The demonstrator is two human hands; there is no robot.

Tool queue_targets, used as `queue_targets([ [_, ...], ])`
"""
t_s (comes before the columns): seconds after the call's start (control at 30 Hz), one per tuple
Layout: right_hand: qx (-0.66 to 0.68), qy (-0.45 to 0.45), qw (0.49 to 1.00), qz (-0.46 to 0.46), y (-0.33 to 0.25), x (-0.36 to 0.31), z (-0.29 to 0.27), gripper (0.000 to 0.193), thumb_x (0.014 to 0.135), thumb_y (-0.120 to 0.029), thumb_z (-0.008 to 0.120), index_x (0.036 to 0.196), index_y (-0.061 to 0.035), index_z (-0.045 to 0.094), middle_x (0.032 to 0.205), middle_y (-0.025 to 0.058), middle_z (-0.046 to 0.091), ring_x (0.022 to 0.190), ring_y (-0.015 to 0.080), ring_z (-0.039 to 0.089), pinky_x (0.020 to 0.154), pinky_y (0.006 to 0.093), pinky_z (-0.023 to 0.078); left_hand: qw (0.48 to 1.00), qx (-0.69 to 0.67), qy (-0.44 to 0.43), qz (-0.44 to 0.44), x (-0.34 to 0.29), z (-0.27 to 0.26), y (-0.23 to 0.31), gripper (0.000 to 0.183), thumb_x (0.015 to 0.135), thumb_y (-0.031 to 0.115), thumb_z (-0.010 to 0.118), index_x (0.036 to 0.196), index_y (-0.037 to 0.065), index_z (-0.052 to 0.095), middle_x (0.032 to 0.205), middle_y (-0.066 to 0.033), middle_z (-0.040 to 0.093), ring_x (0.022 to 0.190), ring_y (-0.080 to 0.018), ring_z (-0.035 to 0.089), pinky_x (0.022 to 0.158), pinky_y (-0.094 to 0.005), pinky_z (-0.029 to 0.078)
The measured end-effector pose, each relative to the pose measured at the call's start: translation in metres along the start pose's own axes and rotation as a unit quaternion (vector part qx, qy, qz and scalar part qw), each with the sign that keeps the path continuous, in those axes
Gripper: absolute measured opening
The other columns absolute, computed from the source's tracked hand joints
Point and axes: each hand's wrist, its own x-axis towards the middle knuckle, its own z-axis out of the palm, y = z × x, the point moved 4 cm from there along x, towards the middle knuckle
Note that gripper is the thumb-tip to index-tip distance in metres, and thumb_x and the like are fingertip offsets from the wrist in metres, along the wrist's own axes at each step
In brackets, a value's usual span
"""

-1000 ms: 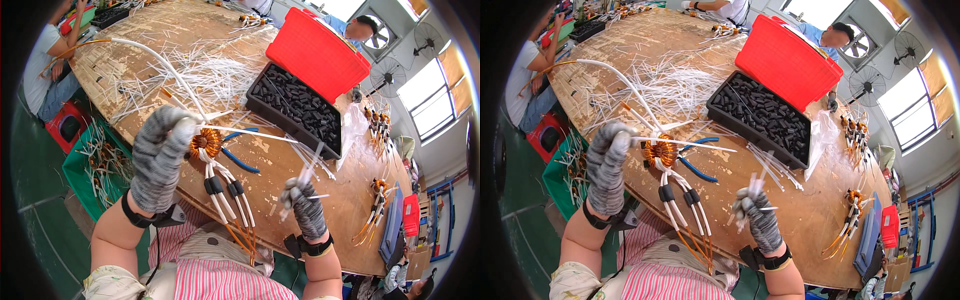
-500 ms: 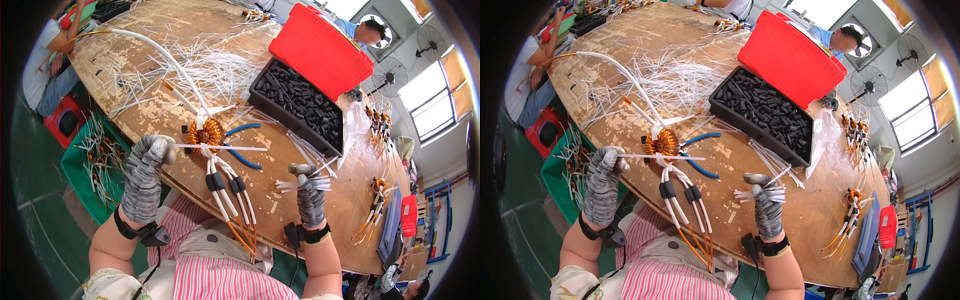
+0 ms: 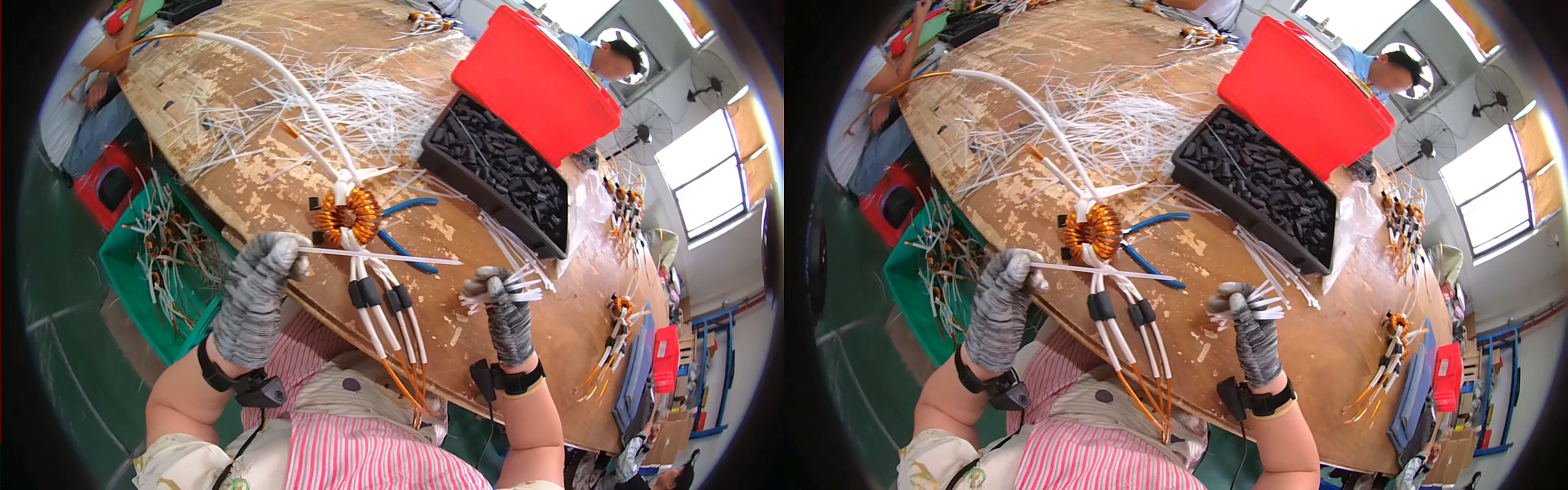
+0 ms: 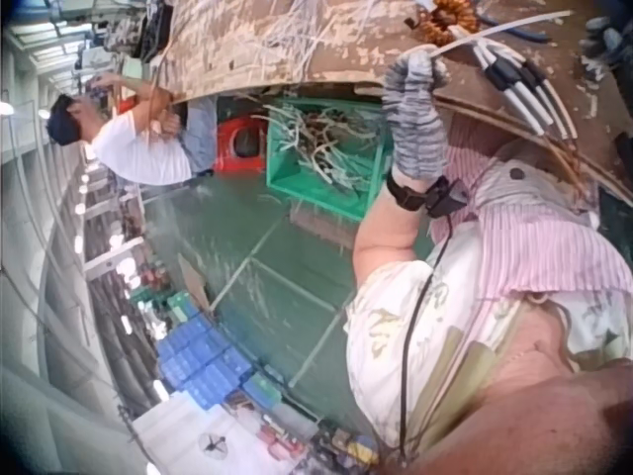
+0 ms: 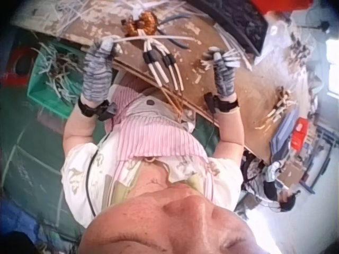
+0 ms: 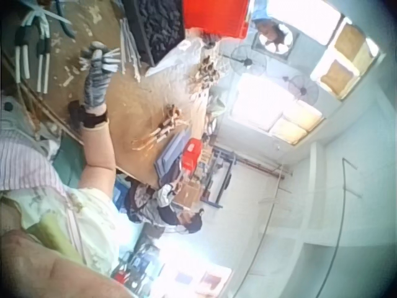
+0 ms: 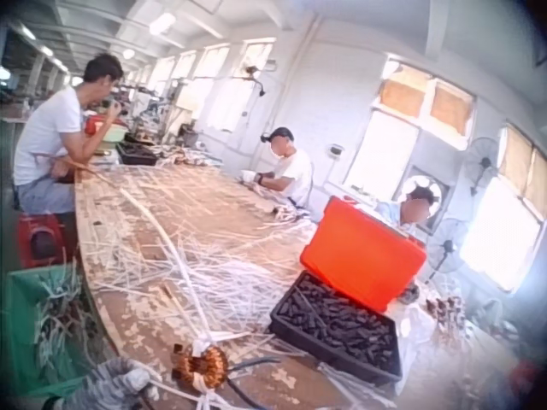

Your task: Securing wires to a toroidal coil using zip ties and cutting the excess with pliers.

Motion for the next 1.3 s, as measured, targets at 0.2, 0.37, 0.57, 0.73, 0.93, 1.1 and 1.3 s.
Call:
queue_targets([
  [0.2,-0.117,-0.05,0.989,-0.08,-0.035,0.004,0.038,0.053,0.088,-0.026,0.061,0.129,0.0016,0.041,0.091,0.0031,0.056,0.073,0.0109,0.051,0.077,0.0238,0.046,0.99,-0.137,-0.009,-0.036,-0.002,0.021,-0.008,0.02,0.093,0.023,0.055,0.1,0.005,0.06,0.081,-0.0008,0.06,0.075,-0.0104,0.058,0.071,-0.0238,0.049],
  [0.37,-0.071,-0.181,0.977,-0.085,-0.052,0.009,0.114,0.047,0.086,-0.037,0.063,0.115,-0.0009,0.055,0.083,0.004,0.059,0.057,0.0057,0.047,0.047,0.0188,0.039,0.996,-0.077,-0.035,-0.022,-0.005,0.041,-0.005,0.021,0.093,0.022,0.055,0.102,0.004,0.06,0.084,-0.0012,0.062,0.08,-0.0094,0.058,0.079,-0.0242,0.048],
  [0.57,-0.157,-0.036,0.986,-0.034,-0.043,0.038,0.096,0.029,0.094,-0.032,0.051,0.096,-0.0047,0.063,0.063,-0.0026,0.053,0.049,0.0035,0.041,0.043,0.0179,0.032,0.858,0.424,-0.088,0.278,0.006,0.02,0.002,0.018,0.081,0.014,0.063,0.096,0.005,0.063,0.077,-0.0071,0.06,0.073,-0.0225,0.059,0.07,-0.033,0.047],
  [0.73,-0.158,-0.094,0.971,0.152,-0.029,0.025,0.104,0.028,0.095,-0.029,0.05,0.096,-0.0051,0.065,0.063,-0.005,0.052,0.054,0.0031,0.043,0.05,0.0183,0.035,0.787,0.535,-0.128,0.28,0.0,0.026,-0.021,0.033,0.065,0.025,0.073,0.092,0.008,0.066,0.087,-0.0079,0.058,0.083,-0.0281,0.054,0.077,-0.0404,0.039],
  [0.93,-0.09,-0.159,0.962,0.204,-0.015,0.023,0.118,0.032,0.092,-0.032,0.054,0.103,-0.0034,0.062,0.065,-0.0024,0.055,0.049,0.0038,0.042,0.046,0.0177,0.034,0.817,0.469,-0.103,0.318,0.007,0.018,-0.045,0.024,0.067,0.024,0.072,0.087,0.01,0.067,0.076,-0.0052,0.058,0.073,-0.0268,0.054,0.074,-0.0399,0.039],
  [1.1,-0.093,-0.17,0.966,0.169,-0.021,0.028,0.117,0.027,0.088,-0.022,0.061,0.107,-0.003,0.061,0.08,-0.0009,0.062,0.058,0.0033,0.05,0.05,0.0169,0.037,0.828,0.46,-0.068,0.313,0.004,0.013,-0.036,0.018,0.072,0.022,0.07,0.085,0.01,0.068,0.076,-0.0055,0.06,0.072,-0.0269,0.056,0.07,-0.0399,0.041],
  [1.3,-0.174,-0.211,0.959,0.077,-0.039,0.043,0.137,0.02,0.088,-0.008,0.06,0.107,-0.0019,0.064,0.085,-0.001,0.064,0.068,0.0031,0.05,0.059,0.0167,0.04,0.85,0.409,-0.059,0.327,0.007,0.01,-0.04,0.02,0.069,0.021,0.073,0.086,0.013,0.067,0.076,-0.0027,0.058,0.072,-0.0244,0.052,0.072,-0.0376,0.038],
])
